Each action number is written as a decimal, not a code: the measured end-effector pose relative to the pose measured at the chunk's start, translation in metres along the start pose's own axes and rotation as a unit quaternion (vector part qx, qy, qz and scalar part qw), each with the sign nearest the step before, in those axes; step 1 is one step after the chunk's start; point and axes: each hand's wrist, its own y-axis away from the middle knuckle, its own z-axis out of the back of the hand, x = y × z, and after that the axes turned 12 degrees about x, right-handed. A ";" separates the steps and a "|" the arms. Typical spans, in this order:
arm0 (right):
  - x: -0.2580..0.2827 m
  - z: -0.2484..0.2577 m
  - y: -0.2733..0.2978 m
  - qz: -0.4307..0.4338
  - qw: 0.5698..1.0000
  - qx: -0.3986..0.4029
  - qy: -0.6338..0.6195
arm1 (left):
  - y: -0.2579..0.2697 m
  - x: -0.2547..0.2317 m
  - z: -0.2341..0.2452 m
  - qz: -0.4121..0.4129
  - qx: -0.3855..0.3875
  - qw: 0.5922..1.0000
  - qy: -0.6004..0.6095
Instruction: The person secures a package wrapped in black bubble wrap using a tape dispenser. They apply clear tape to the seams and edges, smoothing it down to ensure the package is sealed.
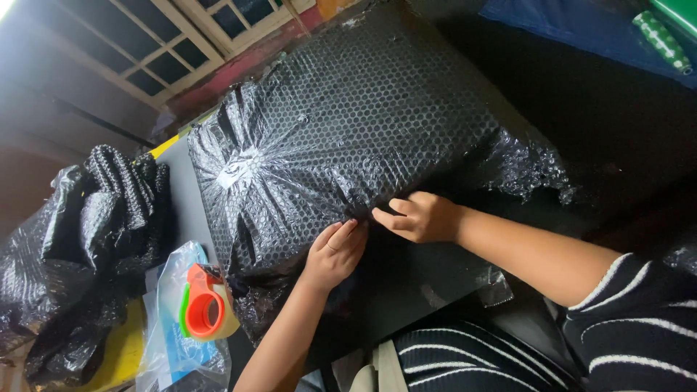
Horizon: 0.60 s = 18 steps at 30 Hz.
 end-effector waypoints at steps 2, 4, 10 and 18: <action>-0.003 -0.001 0.003 0.014 1.000 0.003 -0.001 | 0.001 0.001 -0.006 -0.011 -0.013 1.000 0.011; -0.005 0.002 0.003 0.032 0.999 -0.006 0.003 | 0.002 -0.003 -0.011 0.005 -0.019 0.999 -0.042; -0.003 -0.016 0.020 0.037 0.999 -0.006 -0.018 | 0.020 0.003 -0.030 0.033 -0.017 0.999 -0.028; -0.005 0.005 0.001 0.009 0.999 0.010 -0.047 | 0.027 0.008 -0.034 0.006 0.001 1.000 -0.025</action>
